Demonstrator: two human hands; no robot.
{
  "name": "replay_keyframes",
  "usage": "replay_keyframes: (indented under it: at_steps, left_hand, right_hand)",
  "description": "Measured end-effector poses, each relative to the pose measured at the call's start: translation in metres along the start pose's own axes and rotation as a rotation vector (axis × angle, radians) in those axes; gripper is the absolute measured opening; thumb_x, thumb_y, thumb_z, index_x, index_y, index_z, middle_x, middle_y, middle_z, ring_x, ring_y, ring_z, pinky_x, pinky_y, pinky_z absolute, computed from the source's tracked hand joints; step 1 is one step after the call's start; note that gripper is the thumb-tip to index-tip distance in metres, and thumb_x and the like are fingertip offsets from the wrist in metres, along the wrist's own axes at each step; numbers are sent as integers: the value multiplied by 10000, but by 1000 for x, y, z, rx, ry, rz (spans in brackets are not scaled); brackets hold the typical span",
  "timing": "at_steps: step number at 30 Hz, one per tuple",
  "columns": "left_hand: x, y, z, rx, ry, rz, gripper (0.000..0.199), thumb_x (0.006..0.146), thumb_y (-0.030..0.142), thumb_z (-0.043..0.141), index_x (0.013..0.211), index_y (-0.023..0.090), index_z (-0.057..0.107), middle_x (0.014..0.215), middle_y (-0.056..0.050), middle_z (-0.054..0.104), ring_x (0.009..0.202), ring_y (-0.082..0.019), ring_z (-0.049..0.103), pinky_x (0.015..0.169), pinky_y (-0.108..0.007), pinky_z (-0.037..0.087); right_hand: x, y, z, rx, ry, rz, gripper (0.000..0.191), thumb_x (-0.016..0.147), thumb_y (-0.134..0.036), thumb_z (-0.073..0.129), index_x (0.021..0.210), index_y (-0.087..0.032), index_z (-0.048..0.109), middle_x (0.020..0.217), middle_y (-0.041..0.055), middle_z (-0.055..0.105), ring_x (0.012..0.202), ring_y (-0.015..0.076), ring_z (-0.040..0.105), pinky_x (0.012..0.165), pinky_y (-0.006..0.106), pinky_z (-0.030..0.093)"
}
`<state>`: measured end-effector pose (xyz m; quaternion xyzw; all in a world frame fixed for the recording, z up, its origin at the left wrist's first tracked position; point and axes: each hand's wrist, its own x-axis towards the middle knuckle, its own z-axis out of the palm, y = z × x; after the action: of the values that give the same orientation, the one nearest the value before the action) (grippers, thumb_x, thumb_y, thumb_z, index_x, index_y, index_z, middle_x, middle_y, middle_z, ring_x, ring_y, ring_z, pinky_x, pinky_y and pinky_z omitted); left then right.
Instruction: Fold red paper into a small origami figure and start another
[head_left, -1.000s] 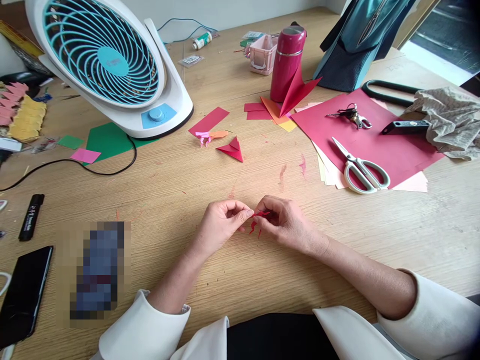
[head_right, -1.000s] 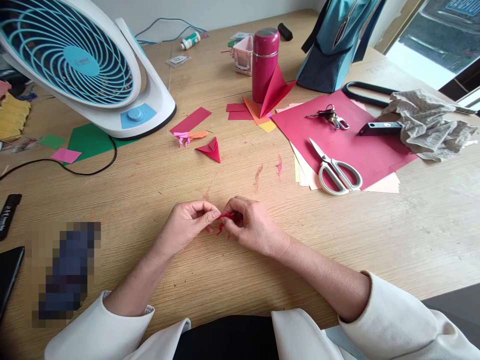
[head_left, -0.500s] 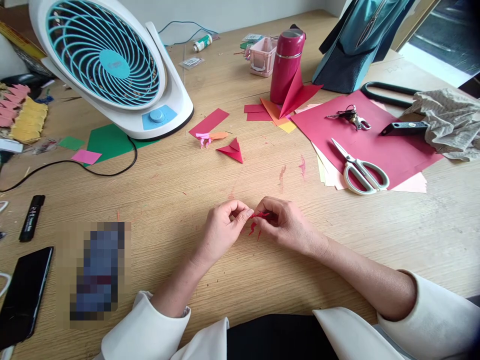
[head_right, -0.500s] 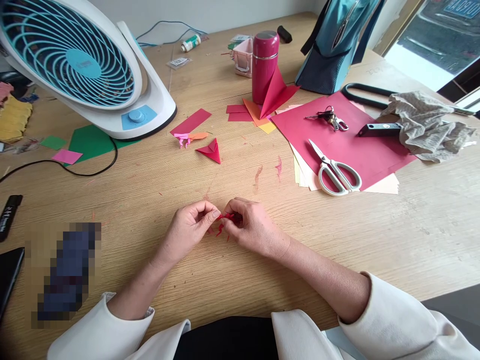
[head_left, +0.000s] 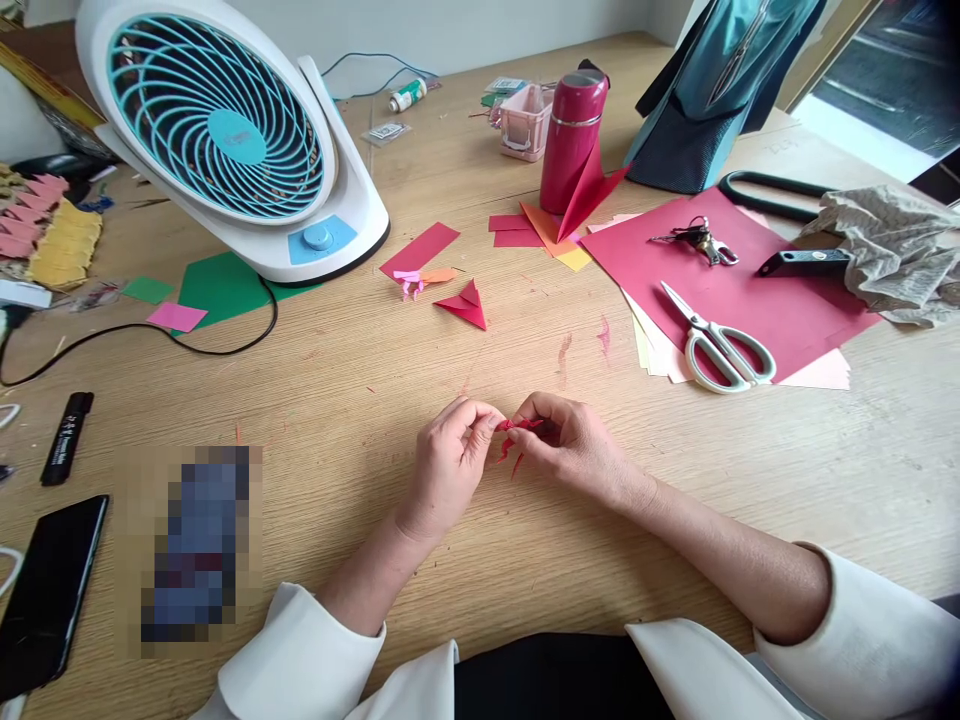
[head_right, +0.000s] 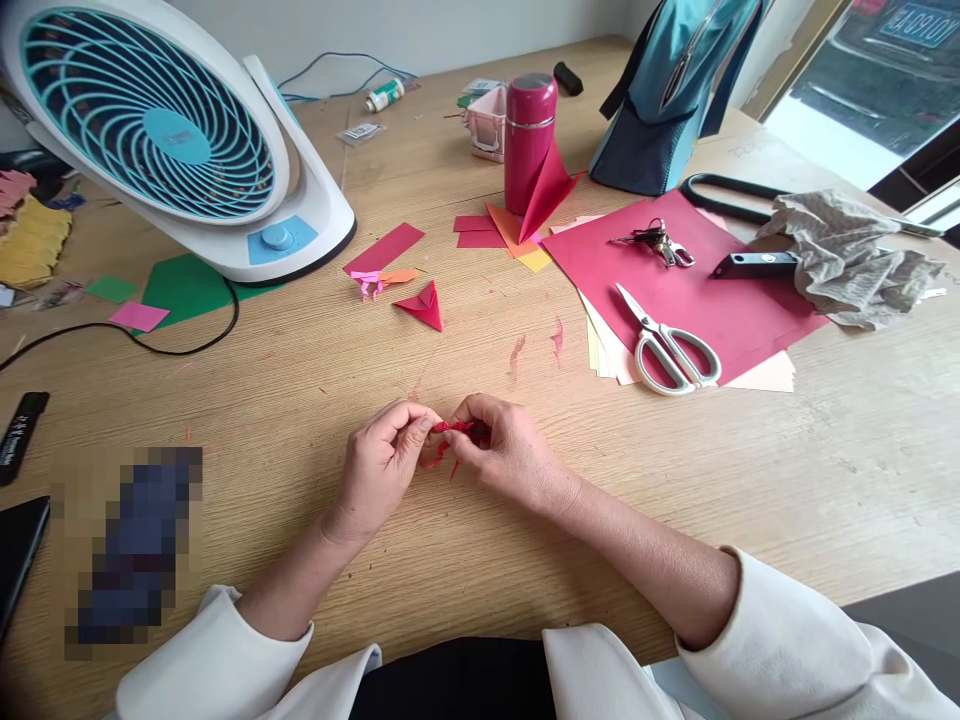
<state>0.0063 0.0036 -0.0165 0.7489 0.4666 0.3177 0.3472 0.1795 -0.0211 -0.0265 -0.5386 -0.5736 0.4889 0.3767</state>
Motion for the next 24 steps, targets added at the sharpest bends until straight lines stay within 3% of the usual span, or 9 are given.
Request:
replay_keyframes:
  at_steps: [4,11,18,24]
  left_hand:
    - [1,0,-1,-18,-2,2,243,985,299,493,797,184,596,762,-25,610,688,-136,566,597,-218,420]
    - [1,-2,3,92,36,166,217,957,165,497,741,189,496,690,14,526,664,-125,514,644,-241,392]
    - [2,-2,2,20,7,137,206,973,178,487,771,180,528,737,11,537,648,-106,507,606,-222,386]
    - [3,-5,2,98,15,206,190,940,152,517,754,186,504,712,12,543,669,-121,522,630,-232,401]
  right_hand:
    - [1,0,0,52,4,23,141,849,-287,633,776,-176,587,652,-23,575,553,90,489,491,204,365]
    - [0,0,1,34,11,2,143,841,-288,645,773,-173,595,674,-11,607,575,94,517,500,195,390]
    - [-1,-2,0,-39,-2,-47,114,851,-242,625,768,-169,597,681,-14,609,572,87,515,513,199,392]
    - [-2,-3,1,-104,-10,-90,105,838,-201,627,745,-172,588,661,-25,586,562,81,488,511,199,375]
